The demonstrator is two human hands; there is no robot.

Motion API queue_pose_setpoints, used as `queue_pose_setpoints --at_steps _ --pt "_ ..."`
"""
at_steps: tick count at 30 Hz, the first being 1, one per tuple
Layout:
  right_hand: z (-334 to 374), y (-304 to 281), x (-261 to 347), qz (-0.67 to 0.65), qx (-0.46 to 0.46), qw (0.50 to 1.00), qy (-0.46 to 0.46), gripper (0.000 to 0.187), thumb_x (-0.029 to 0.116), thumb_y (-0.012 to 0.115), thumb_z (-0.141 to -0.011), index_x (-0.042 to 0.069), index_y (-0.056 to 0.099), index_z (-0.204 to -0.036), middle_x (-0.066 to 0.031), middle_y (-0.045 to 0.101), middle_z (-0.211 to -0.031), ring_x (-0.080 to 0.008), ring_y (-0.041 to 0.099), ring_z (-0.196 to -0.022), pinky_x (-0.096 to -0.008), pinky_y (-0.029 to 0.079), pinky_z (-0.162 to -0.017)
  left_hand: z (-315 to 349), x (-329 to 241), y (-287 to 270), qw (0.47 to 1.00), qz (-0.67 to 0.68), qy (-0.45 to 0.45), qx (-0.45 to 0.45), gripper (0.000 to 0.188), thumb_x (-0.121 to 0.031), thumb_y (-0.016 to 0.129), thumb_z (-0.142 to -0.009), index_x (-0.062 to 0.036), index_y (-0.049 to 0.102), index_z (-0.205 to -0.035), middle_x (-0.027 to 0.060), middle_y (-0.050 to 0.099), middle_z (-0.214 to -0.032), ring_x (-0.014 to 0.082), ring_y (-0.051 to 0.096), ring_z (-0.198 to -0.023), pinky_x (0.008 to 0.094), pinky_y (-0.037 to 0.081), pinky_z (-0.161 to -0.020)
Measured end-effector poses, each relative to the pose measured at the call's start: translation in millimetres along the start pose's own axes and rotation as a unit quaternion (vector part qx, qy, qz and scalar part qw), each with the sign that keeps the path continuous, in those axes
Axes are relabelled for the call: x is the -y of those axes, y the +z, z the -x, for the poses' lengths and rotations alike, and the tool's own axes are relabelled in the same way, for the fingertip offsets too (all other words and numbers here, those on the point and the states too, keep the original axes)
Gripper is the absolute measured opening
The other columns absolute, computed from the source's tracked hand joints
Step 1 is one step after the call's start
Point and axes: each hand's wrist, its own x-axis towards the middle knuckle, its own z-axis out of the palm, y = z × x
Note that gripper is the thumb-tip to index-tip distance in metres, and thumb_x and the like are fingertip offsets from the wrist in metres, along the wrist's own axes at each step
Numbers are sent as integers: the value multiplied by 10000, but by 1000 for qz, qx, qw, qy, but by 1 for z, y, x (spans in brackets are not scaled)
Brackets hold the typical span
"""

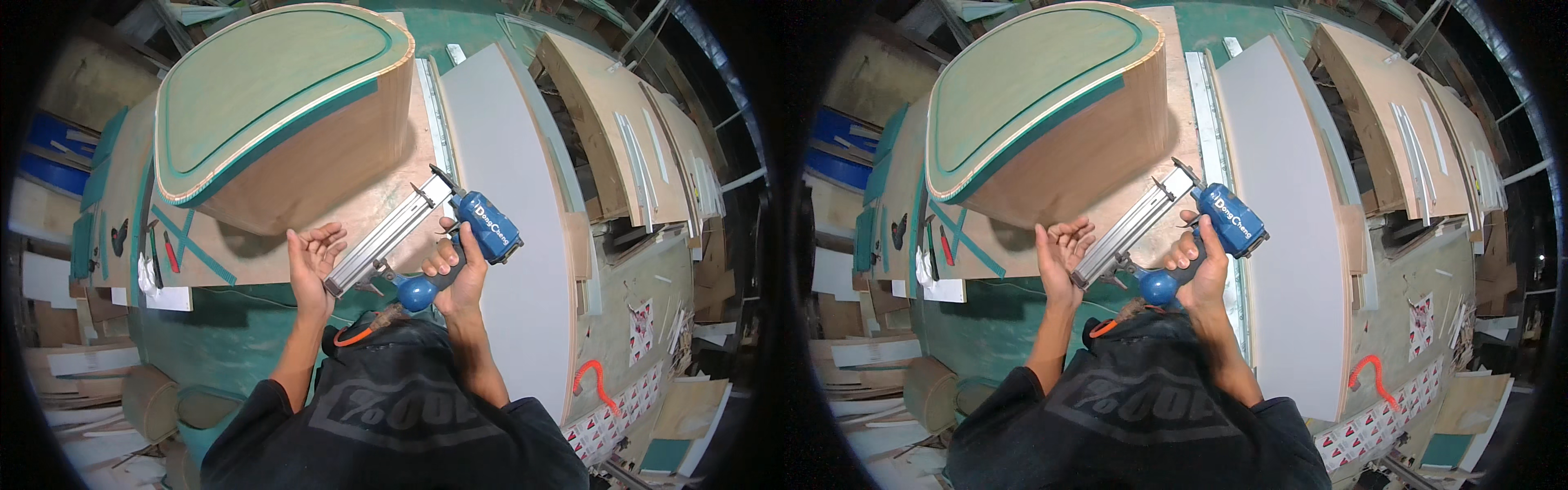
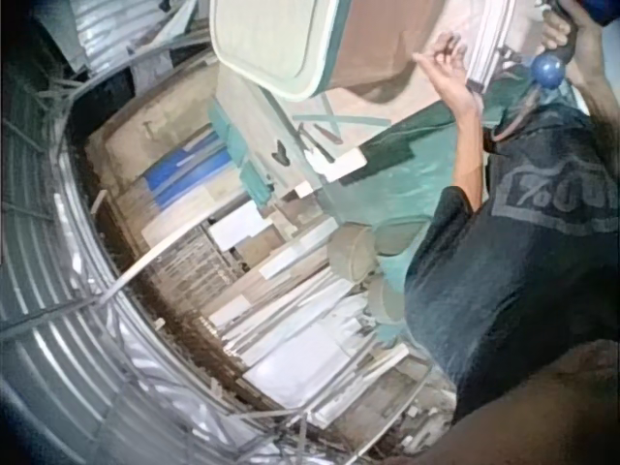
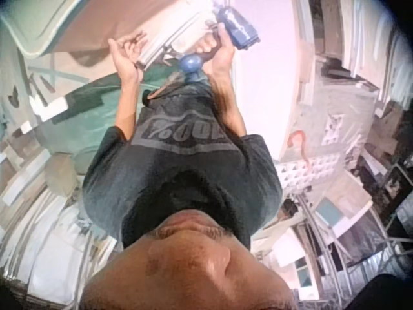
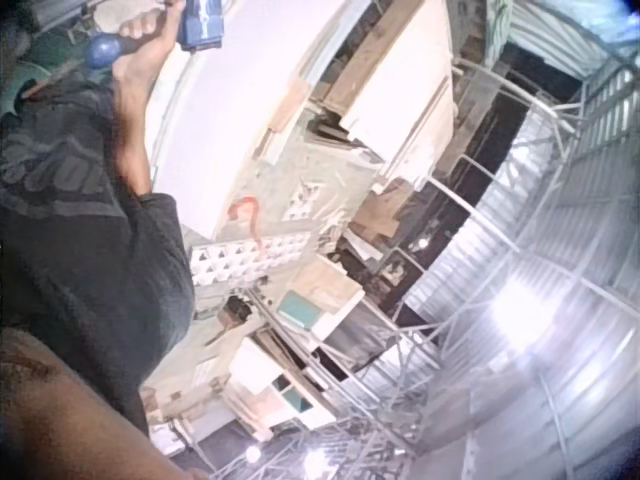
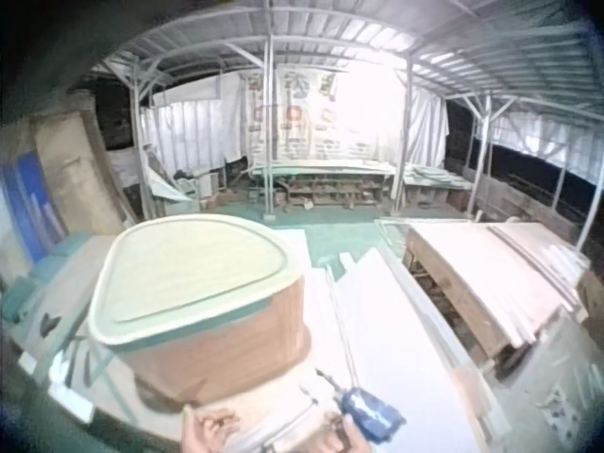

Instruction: The person wipes a length of green flexible trim with a cloth, positions it onto the side of a wooden furniture component, and secures it using a pneumatic nail gun.

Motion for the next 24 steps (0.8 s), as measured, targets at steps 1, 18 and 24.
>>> queue_pose_setpoints --at_steps 1,18,24 --pt "1 4 3 10 -6 1000 7 317 363 551 -1054 72 584 -1173 63 377 -580 -74 404 -514 -274 394 -555 -3 3 8 1000 9 1 -22 518 -528 380 -1066 -42 558 -1042 197 643 -1167 283 615 -1109 406 475 -1010" --pt "45 19 -10 46 -16 999 17 328 396 567 -1048 92 580 -1172 63 374 -591 -72 395 -520 -256 376 -553 15 0 5 995 43 73 44 560 -494 399 -1026 4 546 -1235 209 659 -1183 329 599 -1188 404 404 -1071" --pt "61 3 -24 18 -48 997 -51 331 399 555 -1052 99 595 -1185 82 364 -584 -57 402 -519 -235 375 -547 11 -23 -29 996 35 70 -41 529 -443 389 -1019 -2 543 -1268 223 652 -1231 333 589 -1228 424 407 -1100"
